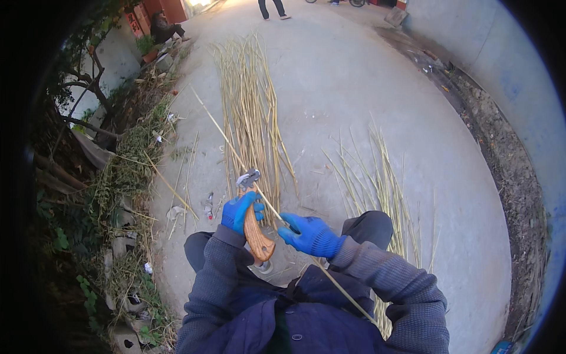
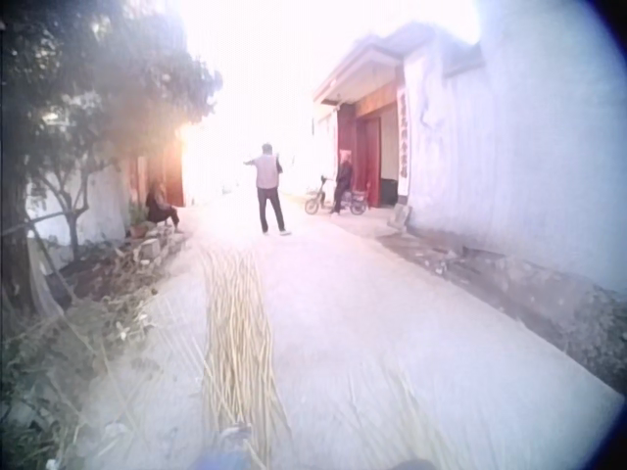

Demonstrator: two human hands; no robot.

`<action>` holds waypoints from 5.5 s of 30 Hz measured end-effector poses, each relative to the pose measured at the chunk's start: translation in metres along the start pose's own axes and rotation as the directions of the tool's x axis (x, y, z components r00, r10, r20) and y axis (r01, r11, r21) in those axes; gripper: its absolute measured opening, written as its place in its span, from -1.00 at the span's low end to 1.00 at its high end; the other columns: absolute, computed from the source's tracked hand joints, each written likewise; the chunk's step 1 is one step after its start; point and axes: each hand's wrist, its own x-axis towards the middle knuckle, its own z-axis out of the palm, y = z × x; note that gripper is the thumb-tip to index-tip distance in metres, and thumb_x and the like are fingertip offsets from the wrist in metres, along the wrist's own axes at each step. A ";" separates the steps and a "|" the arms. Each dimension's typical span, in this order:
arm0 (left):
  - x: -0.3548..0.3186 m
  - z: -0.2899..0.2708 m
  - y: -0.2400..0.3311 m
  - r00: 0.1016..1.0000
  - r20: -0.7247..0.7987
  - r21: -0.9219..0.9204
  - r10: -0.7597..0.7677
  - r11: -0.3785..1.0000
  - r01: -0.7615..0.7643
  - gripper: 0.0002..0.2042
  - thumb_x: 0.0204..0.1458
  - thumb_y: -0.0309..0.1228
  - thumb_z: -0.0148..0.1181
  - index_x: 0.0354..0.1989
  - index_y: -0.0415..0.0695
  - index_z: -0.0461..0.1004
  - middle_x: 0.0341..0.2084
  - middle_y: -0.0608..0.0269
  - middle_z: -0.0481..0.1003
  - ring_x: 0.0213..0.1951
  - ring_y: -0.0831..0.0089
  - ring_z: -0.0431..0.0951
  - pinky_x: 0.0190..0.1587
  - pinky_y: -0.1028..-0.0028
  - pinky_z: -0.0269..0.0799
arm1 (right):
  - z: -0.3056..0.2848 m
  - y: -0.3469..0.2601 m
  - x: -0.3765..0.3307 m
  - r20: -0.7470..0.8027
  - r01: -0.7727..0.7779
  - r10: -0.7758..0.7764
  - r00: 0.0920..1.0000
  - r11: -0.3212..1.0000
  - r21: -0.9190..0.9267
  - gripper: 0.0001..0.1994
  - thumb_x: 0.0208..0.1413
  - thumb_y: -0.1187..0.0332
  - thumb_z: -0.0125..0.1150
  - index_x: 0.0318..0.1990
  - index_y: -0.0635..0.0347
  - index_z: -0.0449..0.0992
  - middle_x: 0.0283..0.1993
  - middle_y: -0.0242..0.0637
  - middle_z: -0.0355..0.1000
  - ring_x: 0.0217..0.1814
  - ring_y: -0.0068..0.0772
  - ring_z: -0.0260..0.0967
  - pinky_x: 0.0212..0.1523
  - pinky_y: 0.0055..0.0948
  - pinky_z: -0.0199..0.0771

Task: The person sits on the ground and uses pruning shears to trim long, thin sticks. They repeatedly pick up sticks, cut them, and place the trimmed pieces aside.

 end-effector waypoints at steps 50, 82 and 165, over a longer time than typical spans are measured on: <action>0.076 -0.078 0.005 0.990 0.132 0.264 -0.046 0.965 0.010 -0.53 0.13 -0.16 0.22 0.05 -0.30 0.41 -0.25 0.14 0.53 -0.46 0.45 0.53 -0.51 0.47 0.50 | -0.108 0.194 -0.321 -0.587 -0.501 0.081 0.806 0.621 -0.602 -0.89 0.08 0.36 0.10 -0.28 0.09 0.52 -0.49 -0.11 0.45 -0.46 0.00 0.43 -0.41 -0.11 0.41; 0.084 -0.071 0.031 0.997 0.074 0.094 0.007 0.995 -0.014 -0.53 0.13 -0.26 0.20 0.10 -0.37 0.38 -0.42 0.14 0.56 -0.53 0.45 0.52 -0.48 0.57 0.46 | -0.179 0.240 0.010 -0.446 -0.304 -0.077 0.892 0.628 -0.717 -0.62 0.10 0.15 0.10 0.04 0.07 0.47 -0.10 -0.07 0.53 -0.04 -0.03 0.47 0.03 -0.10 0.37; 0.118 -0.131 -0.018 1.000 0.013 0.041 0.026 0.999 -0.026 -0.57 0.10 -0.17 0.24 0.00 -0.27 0.44 -0.26 0.11 0.52 -0.30 0.33 0.56 -0.27 0.37 0.54 | -0.038 0.045 -0.240 -0.835 -0.390 0.373 0.404 0.896 0.212 -0.81 0.19 0.42 0.09 -0.14 0.34 0.52 -0.57 -0.48 0.36 -0.62 -0.70 0.29 -0.57 -0.58 0.36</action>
